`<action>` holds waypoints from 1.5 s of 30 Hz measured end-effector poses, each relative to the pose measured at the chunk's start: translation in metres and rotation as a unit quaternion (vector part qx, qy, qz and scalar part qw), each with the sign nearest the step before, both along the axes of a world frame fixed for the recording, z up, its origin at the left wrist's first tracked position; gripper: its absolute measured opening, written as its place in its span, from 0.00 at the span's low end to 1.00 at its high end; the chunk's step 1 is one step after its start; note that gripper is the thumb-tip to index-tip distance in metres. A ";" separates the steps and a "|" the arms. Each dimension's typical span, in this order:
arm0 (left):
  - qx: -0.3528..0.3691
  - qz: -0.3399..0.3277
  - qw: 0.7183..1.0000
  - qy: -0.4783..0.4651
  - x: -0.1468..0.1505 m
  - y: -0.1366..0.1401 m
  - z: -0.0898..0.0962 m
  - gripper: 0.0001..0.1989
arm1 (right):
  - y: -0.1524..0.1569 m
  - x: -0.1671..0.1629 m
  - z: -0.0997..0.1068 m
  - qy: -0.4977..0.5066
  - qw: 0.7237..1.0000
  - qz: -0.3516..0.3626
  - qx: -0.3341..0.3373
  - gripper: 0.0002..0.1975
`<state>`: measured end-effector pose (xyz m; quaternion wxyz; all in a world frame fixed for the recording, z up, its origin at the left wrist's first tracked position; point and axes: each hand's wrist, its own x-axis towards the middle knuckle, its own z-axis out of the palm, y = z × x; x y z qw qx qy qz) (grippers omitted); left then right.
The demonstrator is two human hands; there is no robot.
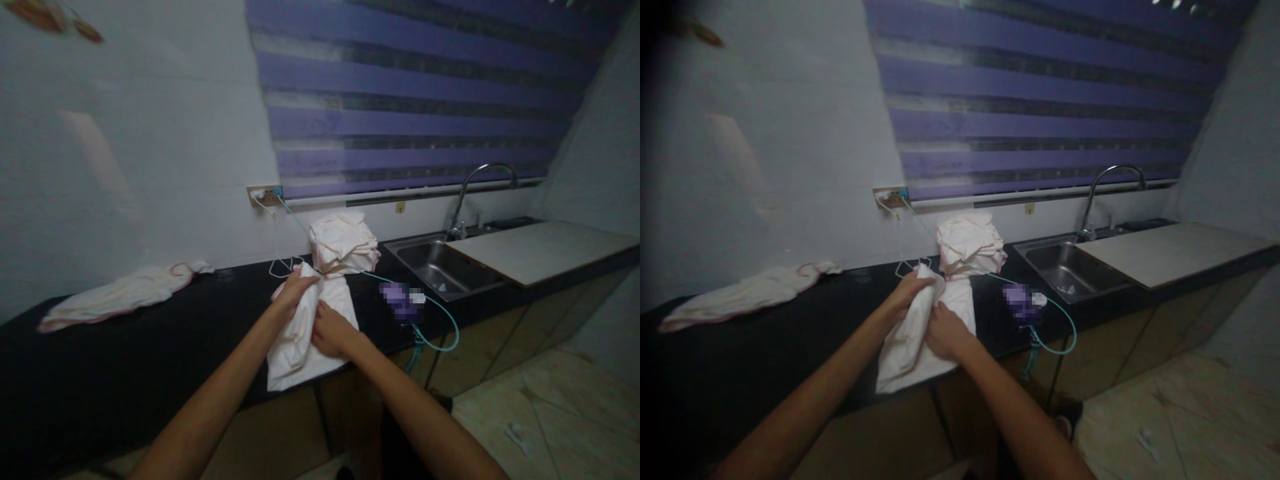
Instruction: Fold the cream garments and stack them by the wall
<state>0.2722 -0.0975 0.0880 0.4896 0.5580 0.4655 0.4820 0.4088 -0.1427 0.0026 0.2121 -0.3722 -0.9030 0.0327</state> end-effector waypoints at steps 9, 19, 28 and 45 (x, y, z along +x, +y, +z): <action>-0.042 -0.180 0.982 0.037 0.007 -0.018 0.005 0.27 | -0.036 0.106 0.001 0.086 0.988 -0.104 -0.073 0.16; 0.150 -0.050 0.870 0.467 -0.008 -0.003 -0.069 0.29 | -0.076 0.070 0.021 0.165 0.980 -0.112 0.028 0.24; 0.141 -0.033 0.773 0.618 -0.007 -0.002 -0.112 0.38 | -0.089 0.063 -0.021 0.033 0.988 -0.136 -0.063 0.26; 0.327 -0.165 0.774 0.517 0.032 0.051 -0.075 0.30 | -0.098 0.064 0.019 0.127 0.980 -0.149 -0.023 0.22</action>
